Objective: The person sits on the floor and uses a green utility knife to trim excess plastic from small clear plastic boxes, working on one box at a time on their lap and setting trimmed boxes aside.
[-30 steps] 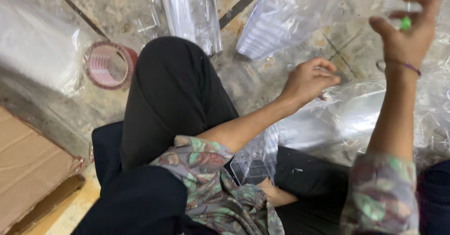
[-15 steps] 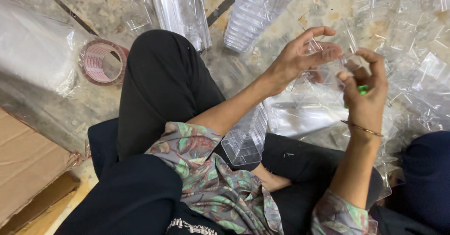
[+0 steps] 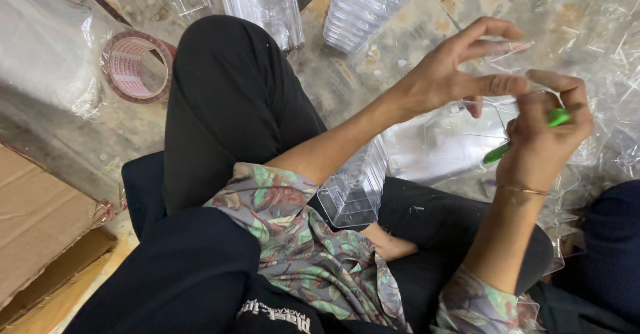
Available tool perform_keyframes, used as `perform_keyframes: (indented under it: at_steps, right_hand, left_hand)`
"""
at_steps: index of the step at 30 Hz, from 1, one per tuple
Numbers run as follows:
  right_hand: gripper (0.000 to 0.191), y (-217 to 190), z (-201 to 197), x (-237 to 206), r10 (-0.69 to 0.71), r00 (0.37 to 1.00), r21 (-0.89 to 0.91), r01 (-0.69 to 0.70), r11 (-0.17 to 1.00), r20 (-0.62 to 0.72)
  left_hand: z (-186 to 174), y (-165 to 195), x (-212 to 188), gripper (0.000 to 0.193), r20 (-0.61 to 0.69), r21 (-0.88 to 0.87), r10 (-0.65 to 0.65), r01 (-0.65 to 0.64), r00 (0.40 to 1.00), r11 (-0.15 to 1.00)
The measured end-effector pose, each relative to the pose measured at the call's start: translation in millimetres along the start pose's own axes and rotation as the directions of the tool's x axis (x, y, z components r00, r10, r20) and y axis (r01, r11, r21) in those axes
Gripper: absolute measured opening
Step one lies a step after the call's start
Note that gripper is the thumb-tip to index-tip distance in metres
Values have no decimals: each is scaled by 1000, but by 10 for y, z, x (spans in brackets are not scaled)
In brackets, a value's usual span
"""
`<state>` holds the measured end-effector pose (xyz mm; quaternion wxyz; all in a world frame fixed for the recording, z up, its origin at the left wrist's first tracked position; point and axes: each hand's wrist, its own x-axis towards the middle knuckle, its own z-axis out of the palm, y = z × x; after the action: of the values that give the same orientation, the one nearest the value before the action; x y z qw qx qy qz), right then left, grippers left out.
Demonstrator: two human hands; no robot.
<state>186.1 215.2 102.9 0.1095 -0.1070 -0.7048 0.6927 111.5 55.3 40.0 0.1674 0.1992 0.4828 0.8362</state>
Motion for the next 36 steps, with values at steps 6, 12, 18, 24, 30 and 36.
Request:
perform_keyframes:
  at_steps: [6, 12, 18, 24, 30, 36]
  right_hand:
    - [12, -82, -130, -36, 153, 974, 54, -164, 985, 164]
    - [20, -357, -40, -134, 138, 982, -313, -92, 945, 130]
    - [38, -423, -286, -255, 15, 987, -567, 81, 819, 163]
    - [30, -177, -495, -323, 19, 992, -535, 50, 843, 123]
    - [20, -163, -386, -292, 18, 993, -376, 28, 926, 119]
    - [14, -305, -257, -282, 24, 987, -210, 9, 978, 157]
  left_hand:
    - [-63, 224, -56, 94, 175, 58, 8, -18, 985, 998]
    - [-105, 194, -33, 81, 186, 115, 13, -35, 983, 993]
    - [-118, 101, -43, 74, 134, -66, -58, 68, 989, 996]
    - [-86, 126, -76, 69, 124, 74, 26, -36, 992, 997]
    - [-60, 109, -90, 73, 135, -89, -33, 45, 990, 995]
    - [-64, 209, -153, 82, 135, -208, -73, 100, 988, 973]
